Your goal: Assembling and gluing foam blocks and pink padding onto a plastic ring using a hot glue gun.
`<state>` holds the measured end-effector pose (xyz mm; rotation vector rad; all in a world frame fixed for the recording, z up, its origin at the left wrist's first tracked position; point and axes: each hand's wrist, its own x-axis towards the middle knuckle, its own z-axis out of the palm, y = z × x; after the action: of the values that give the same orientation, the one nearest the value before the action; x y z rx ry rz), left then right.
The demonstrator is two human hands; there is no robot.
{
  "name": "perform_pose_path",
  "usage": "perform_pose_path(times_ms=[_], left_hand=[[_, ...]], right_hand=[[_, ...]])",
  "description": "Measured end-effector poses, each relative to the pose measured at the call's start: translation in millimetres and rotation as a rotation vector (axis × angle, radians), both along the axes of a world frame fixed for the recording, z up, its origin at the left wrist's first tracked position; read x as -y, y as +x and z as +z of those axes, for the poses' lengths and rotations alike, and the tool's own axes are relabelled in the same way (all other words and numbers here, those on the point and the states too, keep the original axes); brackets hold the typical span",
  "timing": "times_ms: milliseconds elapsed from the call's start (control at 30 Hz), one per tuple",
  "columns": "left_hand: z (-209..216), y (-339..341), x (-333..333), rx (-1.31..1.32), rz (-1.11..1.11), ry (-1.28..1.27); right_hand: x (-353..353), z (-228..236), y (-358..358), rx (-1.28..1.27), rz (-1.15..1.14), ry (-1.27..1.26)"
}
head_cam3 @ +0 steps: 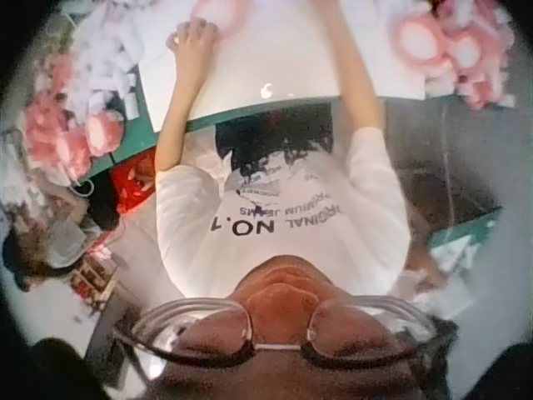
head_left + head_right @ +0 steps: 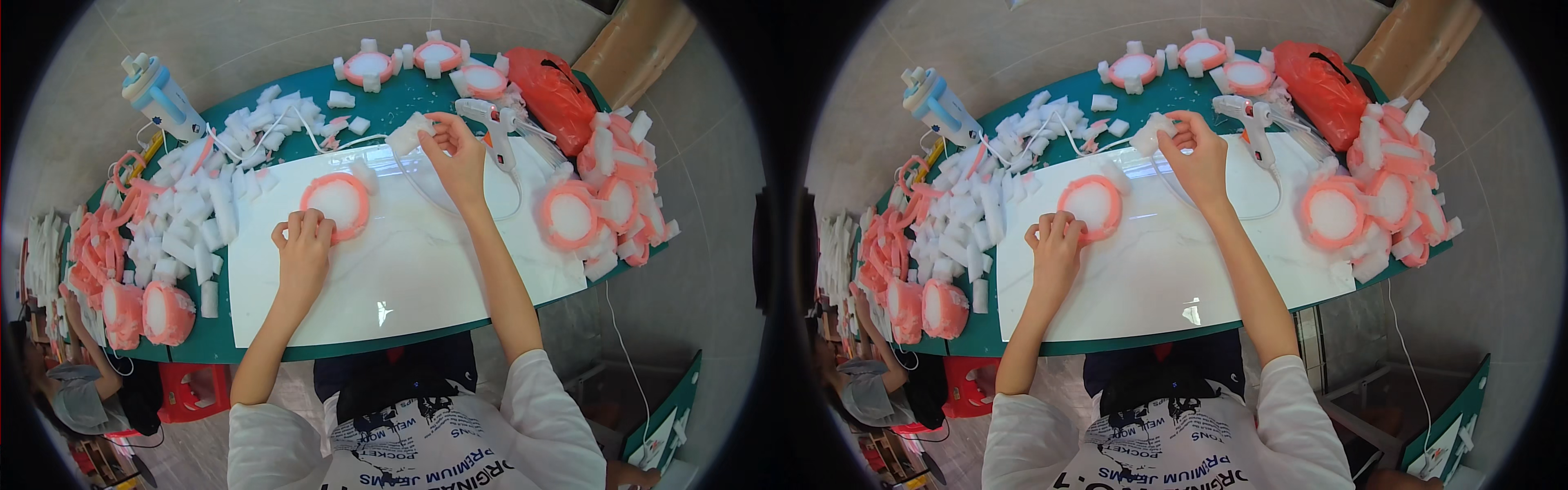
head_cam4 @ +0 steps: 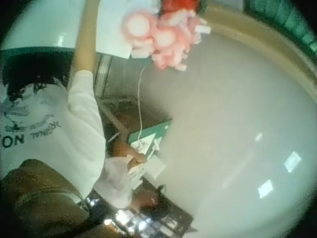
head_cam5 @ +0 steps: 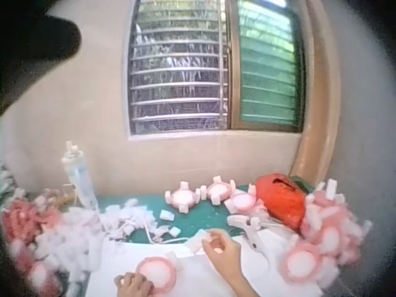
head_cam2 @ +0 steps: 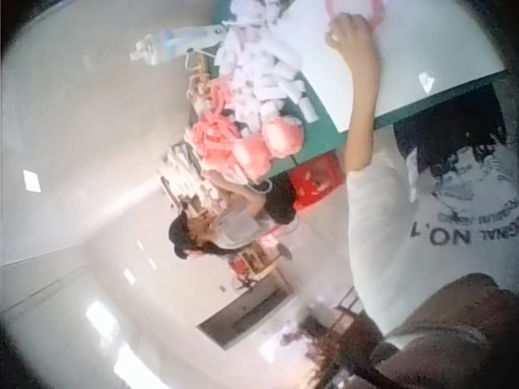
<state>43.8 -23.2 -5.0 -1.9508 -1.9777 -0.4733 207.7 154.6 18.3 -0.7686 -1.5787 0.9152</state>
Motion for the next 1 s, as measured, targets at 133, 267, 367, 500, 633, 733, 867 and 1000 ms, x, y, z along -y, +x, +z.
perform_pose_path(times_ms=[133, 267, 367, 500, 633, 733, 867, 1000], left_hand=[[27, -5, 10, 0.165, -0.016, -0.044], [56, -9, 18, 0.478, -0.017, -0.057], [61, -11, 19, 0.599, -0.027, -0.014], [65, -10, 25, 0.696, -0.015, 0.044], [68, -2, 25, 0.73, -0.034, 0.098], [74, 4, 30, 0.852, -0.022, 0.097], [78, 11, 33, 0.863, -0.068, 0.073], [81, 19, 29, 0.497, -0.074, 0.105]], right_hand=[[-4, -1, 3, -0.039, -0.004, -0.008], [-7, 3, 7, -0.092, -0.004, -0.024], [-8, 6, 12, -0.106, 0.002, -0.057], [-6, 5, 8, -0.114, 0.007, -0.088], [-8, 4, 12, -0.116, 0.004, -0.103], [-7, 5, 13, -0.097, -0.005, -0.099], [-8, 2, 11, -0.082, -0.011, -0.09], [-12, 2, 15, -0.08, -0.045, -0.085]])
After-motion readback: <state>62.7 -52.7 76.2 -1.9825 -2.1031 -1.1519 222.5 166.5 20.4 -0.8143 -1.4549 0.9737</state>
